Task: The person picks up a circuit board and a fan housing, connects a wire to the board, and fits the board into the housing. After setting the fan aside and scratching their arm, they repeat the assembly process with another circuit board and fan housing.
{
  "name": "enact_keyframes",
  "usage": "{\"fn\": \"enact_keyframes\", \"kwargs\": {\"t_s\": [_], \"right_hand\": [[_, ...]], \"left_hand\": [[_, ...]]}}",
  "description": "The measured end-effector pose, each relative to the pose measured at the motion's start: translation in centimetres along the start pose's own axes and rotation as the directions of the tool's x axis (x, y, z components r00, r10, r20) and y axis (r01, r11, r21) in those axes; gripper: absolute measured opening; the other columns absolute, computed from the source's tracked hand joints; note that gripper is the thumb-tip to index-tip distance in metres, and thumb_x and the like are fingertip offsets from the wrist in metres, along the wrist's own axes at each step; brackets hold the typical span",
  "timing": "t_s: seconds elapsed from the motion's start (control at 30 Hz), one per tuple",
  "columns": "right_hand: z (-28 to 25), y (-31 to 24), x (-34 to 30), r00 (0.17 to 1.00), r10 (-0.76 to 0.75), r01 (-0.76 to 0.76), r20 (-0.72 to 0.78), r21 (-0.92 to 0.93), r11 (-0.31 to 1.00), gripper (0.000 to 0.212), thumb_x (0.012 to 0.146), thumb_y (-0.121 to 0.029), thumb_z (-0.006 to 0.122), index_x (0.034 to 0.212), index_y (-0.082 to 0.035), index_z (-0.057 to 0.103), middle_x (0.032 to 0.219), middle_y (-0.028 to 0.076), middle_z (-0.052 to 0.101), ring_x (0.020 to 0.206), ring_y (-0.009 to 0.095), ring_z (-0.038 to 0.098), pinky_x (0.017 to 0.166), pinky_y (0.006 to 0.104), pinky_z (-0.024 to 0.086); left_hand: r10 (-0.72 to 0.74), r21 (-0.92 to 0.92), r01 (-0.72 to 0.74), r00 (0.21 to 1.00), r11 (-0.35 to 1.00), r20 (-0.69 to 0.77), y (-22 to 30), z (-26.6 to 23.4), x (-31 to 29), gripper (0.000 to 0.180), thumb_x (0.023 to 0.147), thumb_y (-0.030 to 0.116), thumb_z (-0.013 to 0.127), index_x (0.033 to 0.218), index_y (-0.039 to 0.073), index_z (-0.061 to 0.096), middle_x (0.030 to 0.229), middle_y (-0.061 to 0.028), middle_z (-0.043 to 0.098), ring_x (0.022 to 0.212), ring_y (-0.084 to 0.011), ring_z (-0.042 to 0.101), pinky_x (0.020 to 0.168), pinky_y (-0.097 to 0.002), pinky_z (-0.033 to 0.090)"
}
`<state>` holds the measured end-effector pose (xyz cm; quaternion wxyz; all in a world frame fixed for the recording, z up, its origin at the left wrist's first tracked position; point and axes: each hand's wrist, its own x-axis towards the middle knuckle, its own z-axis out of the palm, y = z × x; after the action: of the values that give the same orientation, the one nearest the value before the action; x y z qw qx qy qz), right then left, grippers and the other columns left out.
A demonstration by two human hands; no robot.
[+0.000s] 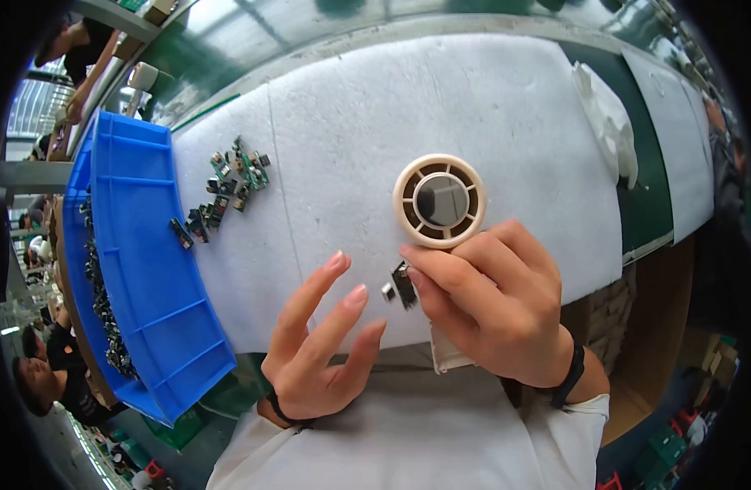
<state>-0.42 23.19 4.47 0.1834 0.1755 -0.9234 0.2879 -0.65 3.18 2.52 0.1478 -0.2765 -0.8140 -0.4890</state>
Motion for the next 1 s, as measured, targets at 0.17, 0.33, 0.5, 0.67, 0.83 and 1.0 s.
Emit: {"fn": "enact_keyframes", "kwargs": {"t_s": [0.17,0.33,0.5,0.67,0.83,1.0], "right_hand": [[-1.7,2.1,4.5,0.977,-0.16,0.177,0.14,-0.122,0.977,0.028,0.081,-0.01,0.08,0.108,-0.005,0.073,0.086,0.007,0.062,0.08,0.02,0.06,0.068,0.0353,0.052],[-3.2,2.9,6.9,0.919,-0.07,0.132,0.388,-0.137,0.982,0.039,0.084,-0.02,0.08,0.119,-0.008,0.068,0.107,0.012,0.057,0.086,0.025,0.062,0.072,0.0368,0.055],[-3.8,2.4,8.6,0.85,0.008,0.126,0.527,-0.219,0.967,0.039,0.084,-0.023,0.081,0.119,-0.012,0.068,0.114,0.013,0.052,0.086,0.026,0.063,0.075,0.036,0.056],[-3.1,2.5,11.6,0.804,0.028,0.138,0.593,-0.233,0.963,0.025,0.089,-0.022,0.076,0.11,-0.009,0.069,0.111,0.016,0.054,0.091,0.029,0.063,0.077,0.0372,0.056],[-0.1,6.8,19.4,0.846,0.06,0.031,0.529,-0.161,0.986,0.028,0.088,-0.027,0.078,0.112,-0.015,0.071,0.115,0.014,0.05,0.105,0.028,0.061,0.079,0.0376,0.054],[7.6,11.7,29.8,0.917,0.04,0.062,0.398,-0.24,0.969,0.039,0.094,-0.041,0.069,0.117,-0.01,0.07,0.101,0.014,0.065,0.095,0.027,0.066,0.079,0.0384,0.053]], "left_hand": [[0.049,0.061,-0.045,0.997,0.997,-0.058,-1.2,-3.0,0.8,0.036,0.077,-0.005,0.078,0.112,0.0,0.07,0.111,-0.0219,0.07,0.102,-0.036,0.07,0.087,-0.0399,0.058],[0.018,0.14,0.001,0.991,0.99,-0.134,-2.6,-3.6,0.5,0.032,0.078,-0.005,0.077,0.109,0.001,0.071,0.111,-0.0179,0.071,0.098,-0.0329,0.071,0.082,-0.0372,0.058],[-0.045,0.099,0.056,0.993,0.994,-0.106,-3.7,-3.8,-0.4,0.029,0.079,-0.004,0.076,0.107,0.002,0.072,0.109,-0.0158,0.071,0.094,-0.0313,0.071,0.08,-0.0362,0.058],[-0.039,0.044,0.046,0.99,0.998,-0.138,-4.2,-3.9,-0.1,0.029,0.079,-0.005,0.076,0.107,0.003,0.073,0.105,-0.0146,0.072,0.091,-0.0315,0.071,0.078,-0.0368,0.058],[-0.049,0.272,0.082,0.991,0.959,-0.125,-3.4,-4.4,0.7,0.034,0.082,0.001,0.075,0.116,0.005,0.071,0.122,-0.0192,0.065,0.113,-0.036,0.062,0.096,-0.0434,0.051],[-0.181,0.564,0.29,0.953,0.773,-0.242,-3.8,-4.8,1.7,0.04,0.087,0.008,0.073,0.127,0.007,0.066,0.138,-0.0216,0.053,0.132,-0.0409,0.046,0.111,-0.0495,0.038]]}}
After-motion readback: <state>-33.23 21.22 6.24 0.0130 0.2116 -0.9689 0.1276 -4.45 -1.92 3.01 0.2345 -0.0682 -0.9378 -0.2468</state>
